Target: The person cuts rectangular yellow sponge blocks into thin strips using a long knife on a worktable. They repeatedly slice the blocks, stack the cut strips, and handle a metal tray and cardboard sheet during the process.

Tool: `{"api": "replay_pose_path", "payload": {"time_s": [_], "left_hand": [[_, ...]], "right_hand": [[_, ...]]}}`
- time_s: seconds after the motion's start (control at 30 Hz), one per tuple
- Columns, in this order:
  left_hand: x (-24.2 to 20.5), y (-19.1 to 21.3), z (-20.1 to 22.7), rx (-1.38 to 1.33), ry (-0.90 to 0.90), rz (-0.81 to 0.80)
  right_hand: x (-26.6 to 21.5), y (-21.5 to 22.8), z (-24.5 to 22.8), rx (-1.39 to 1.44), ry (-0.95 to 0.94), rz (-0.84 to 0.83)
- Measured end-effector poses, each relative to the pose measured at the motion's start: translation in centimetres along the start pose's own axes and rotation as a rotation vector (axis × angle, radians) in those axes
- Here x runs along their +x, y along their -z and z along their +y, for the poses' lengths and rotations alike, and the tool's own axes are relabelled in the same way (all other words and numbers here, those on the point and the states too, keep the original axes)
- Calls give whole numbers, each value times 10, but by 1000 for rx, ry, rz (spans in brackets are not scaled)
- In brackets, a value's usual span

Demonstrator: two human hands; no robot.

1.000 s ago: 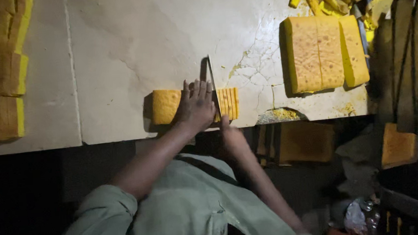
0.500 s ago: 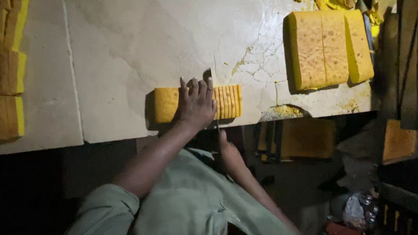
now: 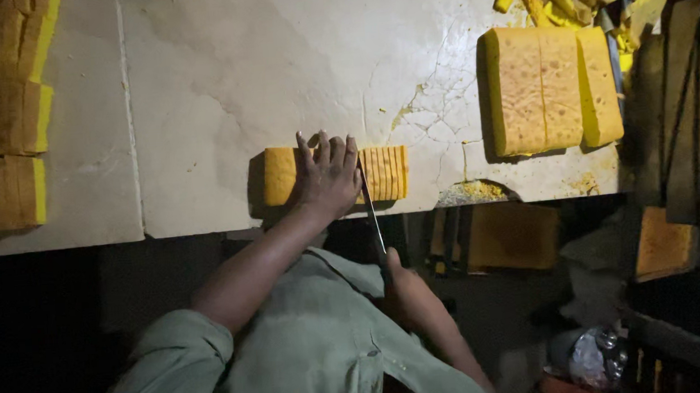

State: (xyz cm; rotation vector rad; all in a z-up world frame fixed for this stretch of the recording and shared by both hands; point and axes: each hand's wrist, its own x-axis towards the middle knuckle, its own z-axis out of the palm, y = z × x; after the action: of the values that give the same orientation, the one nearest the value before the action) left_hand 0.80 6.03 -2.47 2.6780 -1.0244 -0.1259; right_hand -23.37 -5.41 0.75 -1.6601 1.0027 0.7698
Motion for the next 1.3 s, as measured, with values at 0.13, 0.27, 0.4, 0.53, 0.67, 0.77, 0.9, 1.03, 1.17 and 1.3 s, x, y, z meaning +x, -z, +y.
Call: {"api": "replay_pose_path", "payload": {"time_s": [0.13, 0.27, 0.4, 0.53, 0.67, 0.77, 0.9, 1.03, 1.17, 1.3], "left_hand": [[0, -7, -3, 7, -9, -58], [1, -16, -11, 91, -20, 28], [0, -15, -12, 3, -23, 252], [-2, -1, -12, 32, 19, -39], [-1, 2, -11, 51, 13, -78], [-4, -8, -14, -18, 4, -27], [-4, -17, -22, 64, -15, 36], [-4, -15, -21, 116, 22, -3], [-6, 1, -21, -15, 24, -76], [-7, 4, -21, -14, 17, -71]], "right_hand": [[61, -15, -13, -675, 465, 183], [89, 3, -89, 111, 417, 25], [42, 4, -143, -282, 335, 145], [-38, 2, -103, -596, 461, 35], [-19, -12, -63, -552, 365, 52], [30, -18, -68, -644, 448, 161], [58, -8, -121, -545, 588, 154], [9, -1, -148, -538, 491, 111], [-45, -8, -118, -573, 326, -10], [-16, -19, -62, -652, 426, 1]]}}
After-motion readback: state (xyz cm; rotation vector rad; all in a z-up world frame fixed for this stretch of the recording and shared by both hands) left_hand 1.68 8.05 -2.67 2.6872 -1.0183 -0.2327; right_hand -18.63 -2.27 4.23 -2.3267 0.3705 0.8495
